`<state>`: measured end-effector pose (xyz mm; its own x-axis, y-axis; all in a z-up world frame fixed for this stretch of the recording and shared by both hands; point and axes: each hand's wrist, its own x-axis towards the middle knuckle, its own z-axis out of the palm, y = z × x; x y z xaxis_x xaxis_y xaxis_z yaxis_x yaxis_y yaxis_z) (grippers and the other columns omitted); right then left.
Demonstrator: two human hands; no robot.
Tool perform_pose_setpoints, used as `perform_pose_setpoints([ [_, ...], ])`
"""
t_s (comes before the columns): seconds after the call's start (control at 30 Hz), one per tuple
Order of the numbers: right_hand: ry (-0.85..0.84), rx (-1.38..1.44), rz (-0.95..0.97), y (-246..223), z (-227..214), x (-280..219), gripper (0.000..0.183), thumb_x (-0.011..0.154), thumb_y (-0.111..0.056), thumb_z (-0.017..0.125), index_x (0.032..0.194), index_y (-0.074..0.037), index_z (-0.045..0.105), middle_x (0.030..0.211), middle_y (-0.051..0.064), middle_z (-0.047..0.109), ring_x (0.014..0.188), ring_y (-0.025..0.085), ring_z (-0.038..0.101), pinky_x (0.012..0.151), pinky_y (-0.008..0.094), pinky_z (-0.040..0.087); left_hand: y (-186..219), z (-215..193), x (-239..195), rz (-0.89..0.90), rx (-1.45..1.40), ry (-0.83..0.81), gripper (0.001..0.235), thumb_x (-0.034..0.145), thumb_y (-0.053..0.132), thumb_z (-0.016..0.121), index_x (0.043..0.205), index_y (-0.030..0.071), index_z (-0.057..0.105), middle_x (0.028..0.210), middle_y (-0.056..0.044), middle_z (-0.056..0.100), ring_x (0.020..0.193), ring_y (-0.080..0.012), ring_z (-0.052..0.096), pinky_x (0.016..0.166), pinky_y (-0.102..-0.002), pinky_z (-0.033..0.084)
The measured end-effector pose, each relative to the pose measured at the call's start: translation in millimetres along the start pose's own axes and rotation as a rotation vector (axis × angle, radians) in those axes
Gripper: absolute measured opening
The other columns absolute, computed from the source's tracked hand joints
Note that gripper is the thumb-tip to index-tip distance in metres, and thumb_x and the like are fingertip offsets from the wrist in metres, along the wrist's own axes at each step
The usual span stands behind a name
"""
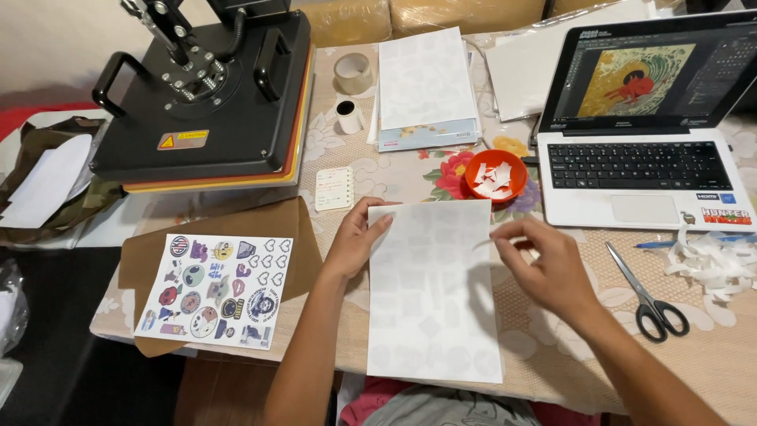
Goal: The person peels small white stickers from a sheet and places them onto a white paper. They then handle a sheet of colorful stickers and a piece of cardboard, moving them around the workspace.
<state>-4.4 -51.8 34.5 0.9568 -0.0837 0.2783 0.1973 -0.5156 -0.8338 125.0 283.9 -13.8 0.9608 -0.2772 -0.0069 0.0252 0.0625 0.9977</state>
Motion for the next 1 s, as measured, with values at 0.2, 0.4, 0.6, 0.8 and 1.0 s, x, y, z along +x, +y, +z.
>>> perform_pose_setpoints([
  [0.2, -0.143, -0.600, -0.288, -67, -6, 89, 0.014, 0.100, -0.024, 0.085, 0.104, -0.010, 0.086, 0.097, 0.009, 0.085, 0.088, 0.029, 0.085, 0.081, 0.041, 0.068, 44, 32, -41, -0.033, 0.074, -0.005, 0.018, 0.098, 0.011, 0.090, 0.115, 0.009, 0.082, 0.095, -0.004, 0.084, 0.085, -0.0117, 0.077, 0.079, -0.032, 0.070],
  [0.4, -0.279, -0.809, -0.329, -105, 0, 121, 0.012, 0.100, -0.022, 0.080, 0.103, -0.012, 0.086, 0.095, 0.008, 0.084, 0.090, 0.033, 0.084, 0.083, 0.047, 0.068, 61, 45, -59, 0.024, -0.027, 0.069, 0.012, 0.100, 0.016, 0.090, 0.096, 0.008, 0.082, 0.078, -0.009, 0.083, 0.070, -0.0132, 0.076, 0.067, -0.031, 0.066],
  [0.6, -0.342, -0.824, -0.338, -127, -1, 135, 0.014, 0.100, -0.025, 0.076, 0.096, -0.014, 0.084, 0.091, 0.006, 0.084, 0.089, 0.035, 0.083, 0.083, 0.049, 0.067, 71, 50, -59, 0.104, 0.025, 0.035, 0.016, 0.102, 0.022, 0.090, 0.094, 0.010, 0.083, 0.074, -0.008, 0.083, 0.066, -0.0099, 0.073, 0.064, -0.028, 0.064],
  [0.8, -0.564, -0.843, -0.301, -162, -8, 131, 0.016, 0.095, -0.021, 0.075, 0.103, -0.012, 0.086, 0.098, 0.009, 0.089, 0.098, 0.036, 0.086, 0.092, 0.051, 0.068, 82, 53, -66, 0.167, 0.119, 0.051, 0.020, 0.107, 0.024, 0.084, 0.093, 0.010, 0.082, 0.070, -0.008, 0.081, 0.066, -0.0089, 0.067, 0.067, -0.027, 0.061],
  [1.0, -0.667, -0.822, -0.227, -186, -11, 132, 0.019, 0.093, -0.019, 0.079, 0.108, -0.011, 0.088, 0.102, 0.010, 0.091, 0.102, 0.034, 0.087, 0.096, 0.048, 0.068, 32, 42, -57, 0.187, 0.135, 0.066, 0.022, 0.107, 0.026, 0.085, 0.093, 0.010, 0.082, 0.069, -0.008, 0.080, 0.066, -0.0084, 0.064, 0.067, -0.028, 0.060],
])
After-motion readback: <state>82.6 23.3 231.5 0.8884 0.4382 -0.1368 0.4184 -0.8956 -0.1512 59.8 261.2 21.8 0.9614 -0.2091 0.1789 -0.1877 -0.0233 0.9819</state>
